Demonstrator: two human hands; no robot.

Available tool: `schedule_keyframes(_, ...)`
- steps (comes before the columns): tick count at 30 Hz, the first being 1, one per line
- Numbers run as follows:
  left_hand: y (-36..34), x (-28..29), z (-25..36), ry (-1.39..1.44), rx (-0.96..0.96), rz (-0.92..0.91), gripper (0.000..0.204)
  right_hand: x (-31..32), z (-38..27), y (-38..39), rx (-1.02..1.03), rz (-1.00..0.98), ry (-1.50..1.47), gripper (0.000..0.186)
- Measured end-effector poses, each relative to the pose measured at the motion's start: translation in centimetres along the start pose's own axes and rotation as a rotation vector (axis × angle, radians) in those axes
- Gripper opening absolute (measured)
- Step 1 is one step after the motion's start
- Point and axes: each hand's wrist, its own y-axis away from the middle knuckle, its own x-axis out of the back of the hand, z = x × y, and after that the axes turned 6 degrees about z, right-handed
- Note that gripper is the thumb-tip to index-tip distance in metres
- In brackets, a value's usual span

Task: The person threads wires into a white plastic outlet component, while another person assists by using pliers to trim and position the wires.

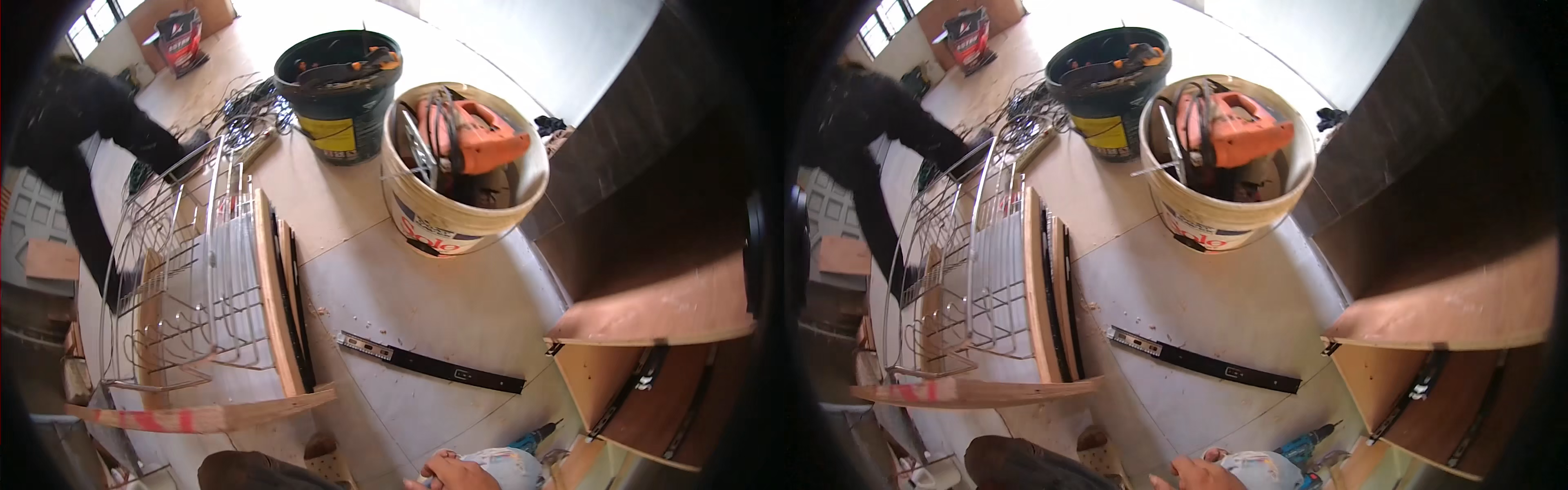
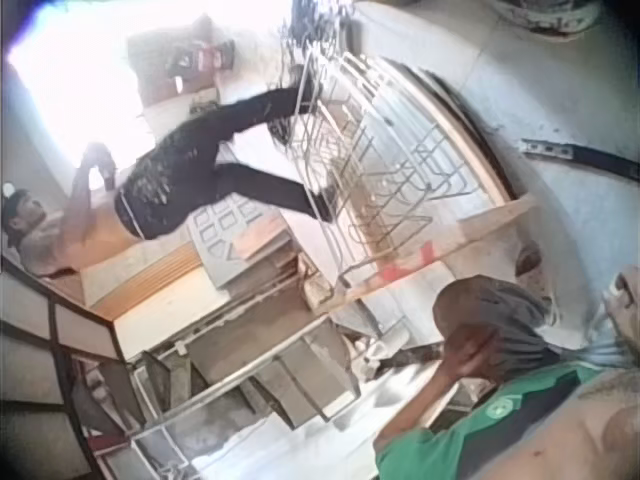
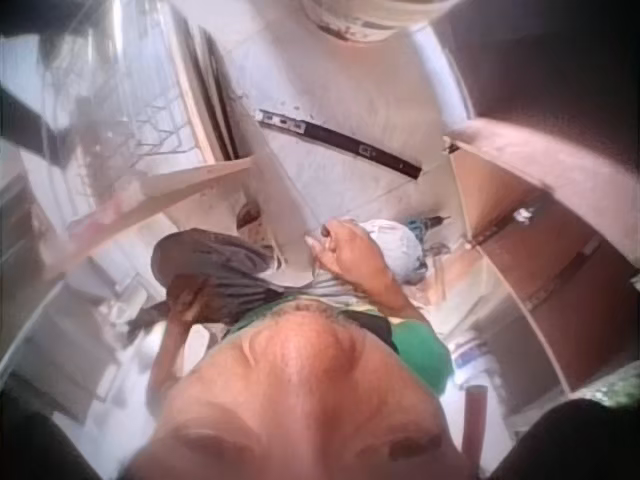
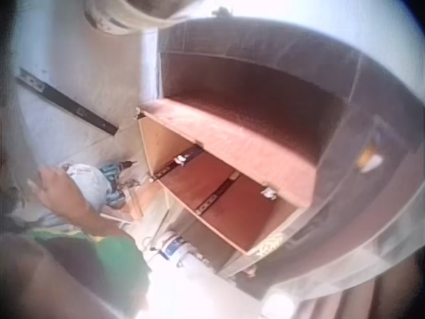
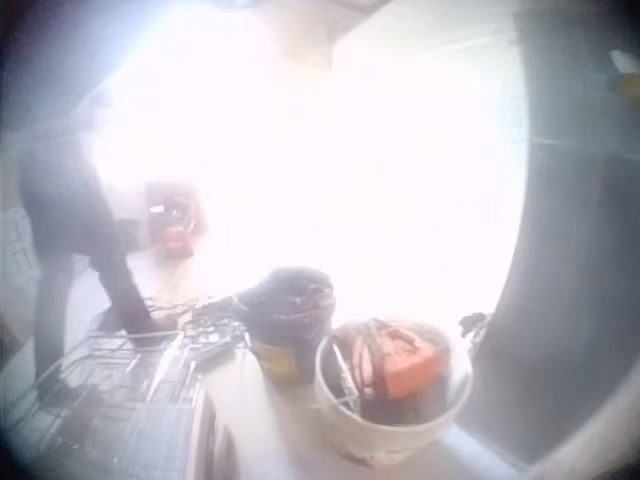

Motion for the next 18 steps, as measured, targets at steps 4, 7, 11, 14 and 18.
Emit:
schedule_keyframes(4, -3.0, 5.0, 1.9, 0.325, -0.084, 0.327, 0.059, -1.2, 1.0, -1.8, 0.022, -0.079, 0.195, 0.036)
schedule_keyframes(7, -6.7, 11.2, 3.4, 0.416, -0.066, 0.312, 0.053, -1.2, 1.4, -1.8, 0.028, -0.045, 0.2, 0.039)
schedule_keyframes(11, -4.8, 13.0, 4.7, 0.536, 0.049, 0.255, 0.049, -2.8, 1.4, -0.8, 0.008, -0.052, 0.186, 0.037)
schedule_keyframes(14, -3.9, 12.8, 6.8, 0.58, 0.124, 0.241, 0.042, -3.8, 3.9, 1.6, 0.102, -0.104, 0.148, 0.033)
schedule_keyframes(18, 1.5, 11.7, 12.3, 0.569, 0.404, 0.093, 0.034, -5.3, 0.0, 9.1, 0.108, -0.122, 0.032, 0.027)
